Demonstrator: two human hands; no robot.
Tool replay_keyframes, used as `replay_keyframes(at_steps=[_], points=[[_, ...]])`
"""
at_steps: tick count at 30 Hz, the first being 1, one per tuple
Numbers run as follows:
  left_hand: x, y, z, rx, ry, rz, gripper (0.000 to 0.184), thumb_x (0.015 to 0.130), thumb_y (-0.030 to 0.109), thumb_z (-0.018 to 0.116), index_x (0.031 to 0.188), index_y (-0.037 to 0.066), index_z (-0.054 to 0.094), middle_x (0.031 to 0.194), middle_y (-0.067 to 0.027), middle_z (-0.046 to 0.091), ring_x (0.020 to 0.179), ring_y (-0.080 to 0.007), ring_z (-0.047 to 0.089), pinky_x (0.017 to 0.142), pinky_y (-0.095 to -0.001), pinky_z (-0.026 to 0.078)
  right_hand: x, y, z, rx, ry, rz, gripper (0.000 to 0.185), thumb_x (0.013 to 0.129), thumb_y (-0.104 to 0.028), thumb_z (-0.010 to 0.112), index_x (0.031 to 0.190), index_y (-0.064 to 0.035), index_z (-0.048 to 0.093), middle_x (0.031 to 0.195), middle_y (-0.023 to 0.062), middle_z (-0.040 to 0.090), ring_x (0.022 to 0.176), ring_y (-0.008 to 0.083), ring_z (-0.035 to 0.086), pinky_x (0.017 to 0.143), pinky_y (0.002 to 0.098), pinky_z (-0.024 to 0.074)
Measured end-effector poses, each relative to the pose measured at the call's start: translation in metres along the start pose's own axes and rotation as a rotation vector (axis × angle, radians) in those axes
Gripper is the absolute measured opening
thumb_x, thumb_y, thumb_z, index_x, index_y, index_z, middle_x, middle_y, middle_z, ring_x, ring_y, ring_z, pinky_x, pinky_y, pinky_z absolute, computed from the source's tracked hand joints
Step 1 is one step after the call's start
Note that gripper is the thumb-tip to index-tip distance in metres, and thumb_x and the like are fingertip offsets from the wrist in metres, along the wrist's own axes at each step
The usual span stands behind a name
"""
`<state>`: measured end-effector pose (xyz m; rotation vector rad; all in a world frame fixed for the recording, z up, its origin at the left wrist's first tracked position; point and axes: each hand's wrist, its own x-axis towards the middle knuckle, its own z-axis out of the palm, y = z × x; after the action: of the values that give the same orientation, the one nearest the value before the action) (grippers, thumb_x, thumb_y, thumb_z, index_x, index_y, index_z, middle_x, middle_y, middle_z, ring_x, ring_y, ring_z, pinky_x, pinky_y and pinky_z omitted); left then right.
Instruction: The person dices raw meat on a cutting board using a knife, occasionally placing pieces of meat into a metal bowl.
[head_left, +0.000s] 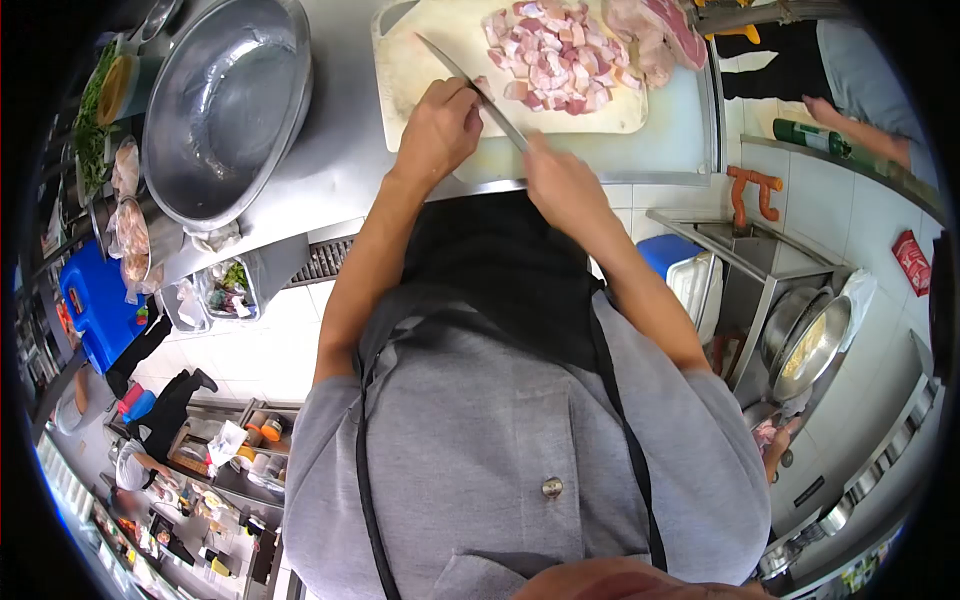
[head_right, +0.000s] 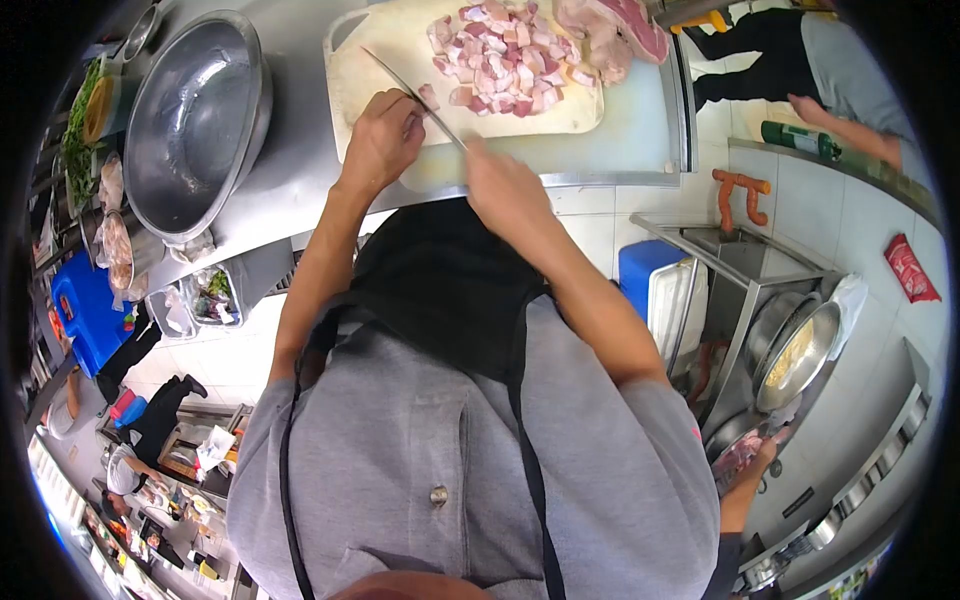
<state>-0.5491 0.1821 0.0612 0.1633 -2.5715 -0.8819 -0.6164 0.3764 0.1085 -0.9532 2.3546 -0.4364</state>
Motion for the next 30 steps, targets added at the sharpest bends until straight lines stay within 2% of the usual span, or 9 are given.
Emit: replay_keyframes(at_steps=[2,6,8,11,15,22,24,27,30], points=[[-0.003,-0.001,0.001,-0.037,0.016,-0.001,0.016,0.077,-0.004,0.068,0.093,-0.001,0.068,0.097,-0.0153,0.065,0.089,-0.0362,0.062,0.080,-0.0440,0.054,0.036,-0.009,0.008,0.062,0.105,-0.119,0.017,0.103,-0.018,0.047,0.110,-0.0021,0.048,0.079,0.0307,0.065,0.079,0.0540,0.063,0.071,0.0636,0.0471],[-0.003,-0.007,0.002,-0.031,0.050,-0.026,0.013,0.080,-0.001,0.071,0.093,-0.001,0.068,0.095,-0.0140,0.065,0.084,-0.0332,0.065,0.074,-0.0409,0.054,0.018,0.000,0.002,0.039,0.052,-0.048,0.020,0.103,-0.020,0.047,0.112,-0.0024,0.048,0.082,0.0313,0.066,0.081,0.0542,0.063,0.071,0.0636,0.0467],[-0.006,-0.007,-0.001,-0.133,0.047,-0.100,0.014,0.082,0.001,0.073,0.094,0.000,0.068,0.097,-0.0140,0.065,0.081,-0.0329,0.065,0.072,-0.0400,0.055,-0.015,0.027,0.002,0.040,-0.050,0.013,0.025,0.102,-0.023,0.046,0.115,-0.0019,0.048,0.089,0.0332,0.067,0.085,0.0536,0.066,0.076,0.0633,0.0501],[0.000,-0.007,-0.011,-0.234,0.068,-0.204,0.015,0.082,0.002,0.075,0.095,0.001,0.068,0.100,-0.0140,0.065,0.085,-0.0326,0.066,0.074,-0.0397,0.055,-0.024,0.024,-0.015,-0.051,-0.020,0.074,0.025,0.104,-0.025,0.045,0.114,-0.0014,0.048,0.085,0.0345,0.066,0.084,0.0558,0.065,0.075,0.0646,0.0495],[-0.005,-0.011,-0.026,-0.045,0.135,-0.083,0.018,0.081,0.004,0.075,0.098,0.001,0.069,0.104,-0.0136,0.064,0.093,-0.0349,0.064,0.081,-0.0431,0.055,-0.014,-0.001,-0.022,-0.049,0.029,0.055,0.020,0.104,-0.021,0.046,0.108,-0.0019,0.047,0.081,0.0337,0.066,0.079,0.0563,0.064,0.071,0.0649,0.0496],[-0.008,-0.015,-0.016,-0.011,0.091,-0.071,0.013,0.081,0.003,0.072,0.093,0.000,0.068,0.096,-0.0139,0.065,0.089,-0.0341,0.065,0.078,-0.0424,0.055,-0.024,-0.019,-0.015,-0.169,-0.043,0.046,0.015,0.099,-0.015,0.050,0.106,-0.0013,0.048,0.081,0.0316,0.067,0.079,0.0527,0.067,0.069,0.0622,0.0515],[-0.007,-0.019,-0.014,0.011,0.085,-0.045,0.012,0.081,0.002,0.071,0.093,0.000,0.068,0.093,-0.0140,0.065,0.086,-0.0341,0.066,0.076,-0.0422,0.055,-0.006,-0.017,-0.003,-0.078,0.009,-0.059,0.018,0.095,-0.012,0.050,0.110,-0.0009,0.049,0.084,0.0312,0.068,0.080,0.0519,0.067,0.071,0.0605,0.0528],[-0.009,-0.021,-0.015,-0.027,0.069,-0.073,0.011,0.081,0.001,0.070,0.092,0.000,0.068,0.090,-0.0142,0.065,0.081,-0.0339,0.066,0.072,-0.0409,0.056,0.041,-0.035,0.011,-0.054,0.087,-0.126,0.022,0.094,-0.012,0.051,0.113,-0.0016,0.049,0.088,0.0317,0.068,0.083,0.0517,0.067,0.074,0.0608,0.0525],[-0.009,-0.024,-0.019,-0.020,0.074,-0.068,0.011,0.081,-0.001,0.071,0.092,0.000,0.068,0.089,-0.0136,0.065,0.077,-0.0323,0.067,0.070,-0.0394,0.056,0.030,-0.024,0.014,-0.064,0.062,-0.076,0.021,0.097,-0.015,0.050,0.113,-0.0020,0.049,0.086,0.0315,0.068,0.083,0.0525,0.066,0.074,0.0621,0.0513]])
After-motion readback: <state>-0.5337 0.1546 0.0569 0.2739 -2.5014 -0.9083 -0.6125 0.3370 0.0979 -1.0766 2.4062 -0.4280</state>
